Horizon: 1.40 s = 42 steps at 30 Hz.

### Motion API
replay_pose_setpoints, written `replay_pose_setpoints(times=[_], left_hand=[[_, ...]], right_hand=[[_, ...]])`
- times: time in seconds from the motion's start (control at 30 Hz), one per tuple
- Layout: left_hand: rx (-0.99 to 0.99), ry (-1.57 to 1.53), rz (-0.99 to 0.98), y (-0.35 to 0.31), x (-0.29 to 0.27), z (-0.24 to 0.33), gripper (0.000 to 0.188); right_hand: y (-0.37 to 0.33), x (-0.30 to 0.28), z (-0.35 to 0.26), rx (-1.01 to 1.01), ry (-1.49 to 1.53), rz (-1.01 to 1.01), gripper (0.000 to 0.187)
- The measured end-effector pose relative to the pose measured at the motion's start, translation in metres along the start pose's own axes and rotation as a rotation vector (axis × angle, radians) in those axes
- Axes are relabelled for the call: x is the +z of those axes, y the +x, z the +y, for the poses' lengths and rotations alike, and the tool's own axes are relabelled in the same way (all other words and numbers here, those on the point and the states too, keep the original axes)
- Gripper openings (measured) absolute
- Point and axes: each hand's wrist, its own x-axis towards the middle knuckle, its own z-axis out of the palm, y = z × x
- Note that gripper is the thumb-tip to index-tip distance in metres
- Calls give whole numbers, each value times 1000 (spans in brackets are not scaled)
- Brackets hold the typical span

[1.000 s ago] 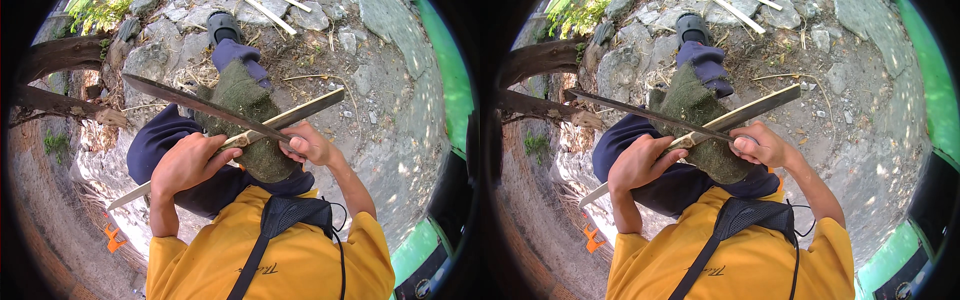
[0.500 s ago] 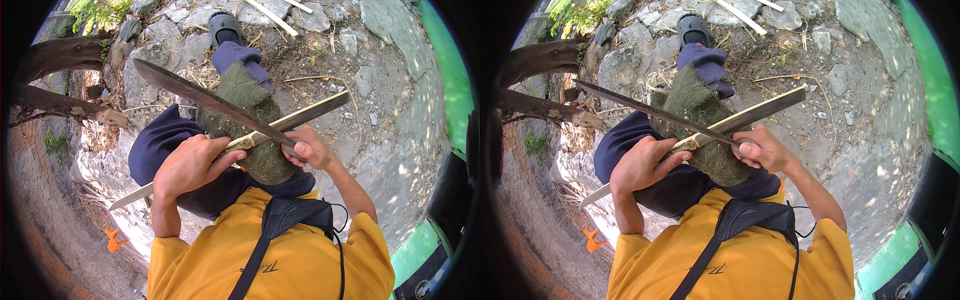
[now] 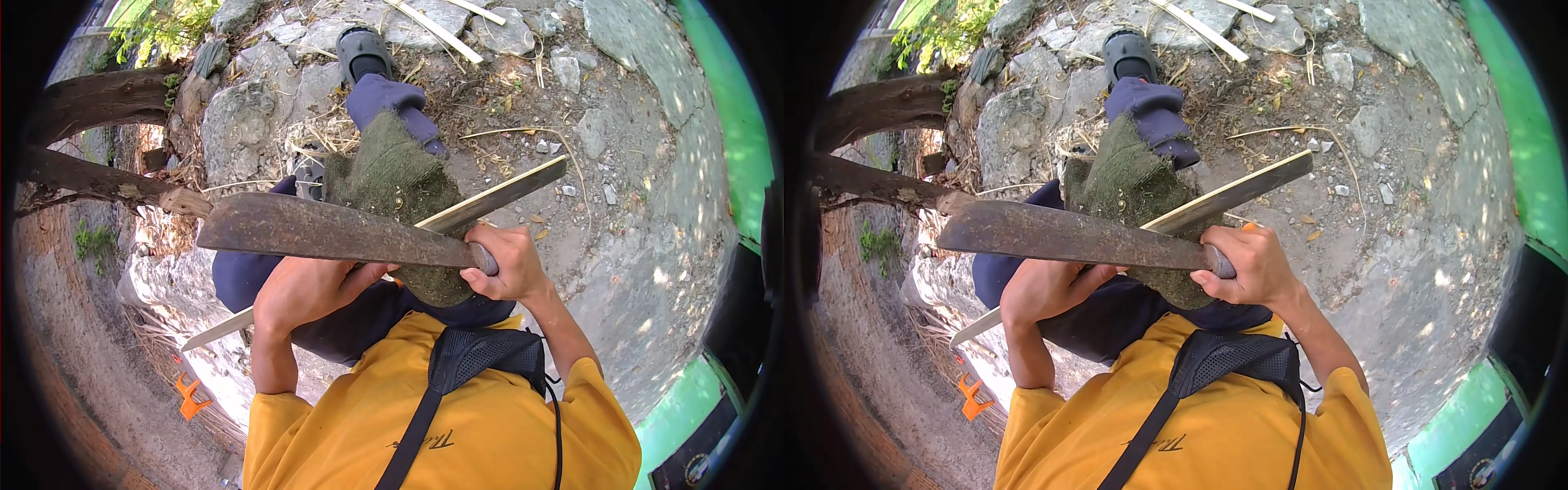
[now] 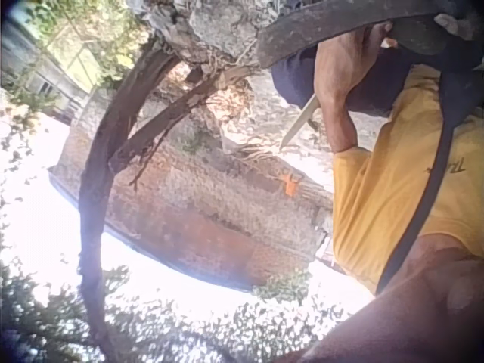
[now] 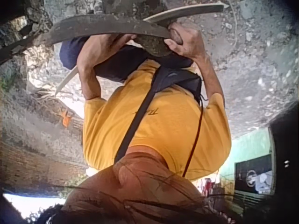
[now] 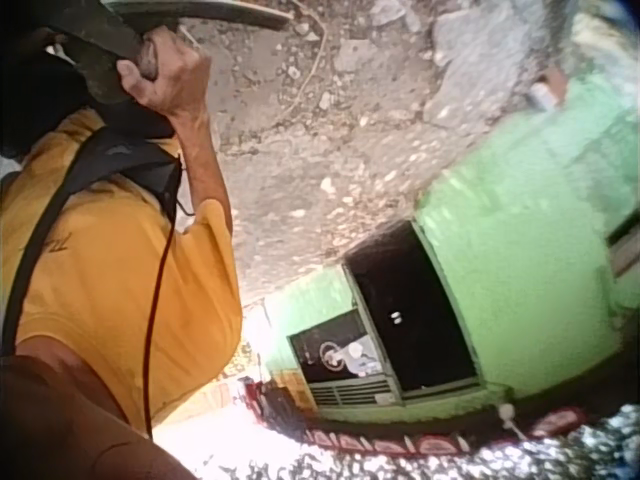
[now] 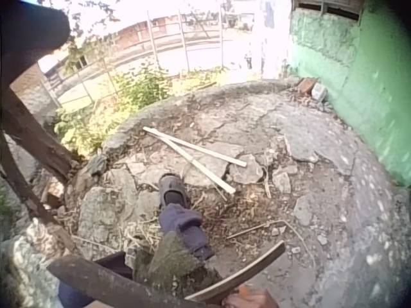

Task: The person whittles a bamboo stick using a machete against a stone.

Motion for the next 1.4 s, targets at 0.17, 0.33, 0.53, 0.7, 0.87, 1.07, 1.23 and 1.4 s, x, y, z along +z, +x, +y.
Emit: replay_pose_setpoints(times=[0.17,0.33,0.53,0.7,0.87,1.07,1.23,1.4], left_hand=[[74,227,151,-17,14,-19,34],[119,377,260,-26,20,-28,36],[41,214,78,-10,6,-11,35],[-21,107,24,-9,4,-8,35],[-24,117,21,-10,4,-9,35],[-23,100,13,-6,1,-6,35],[13,108,40,-5,0,-4,33],[-9,122,29,-5,0,-7,32]], right_hand=[[-2,3,14,-92,-53,4,46],[-3,5,13,-149,-70,20,46],[-7,12,15,-99,-43,77,48],[-7,10,13,-71,-48,69,50],[-6,8,12,-70,-56,51,50],[-6,8,11,-58,-60,56,50],[-3,3,2,-20,-81,16,49],[-3,2,-3,2,-177,0,51]])
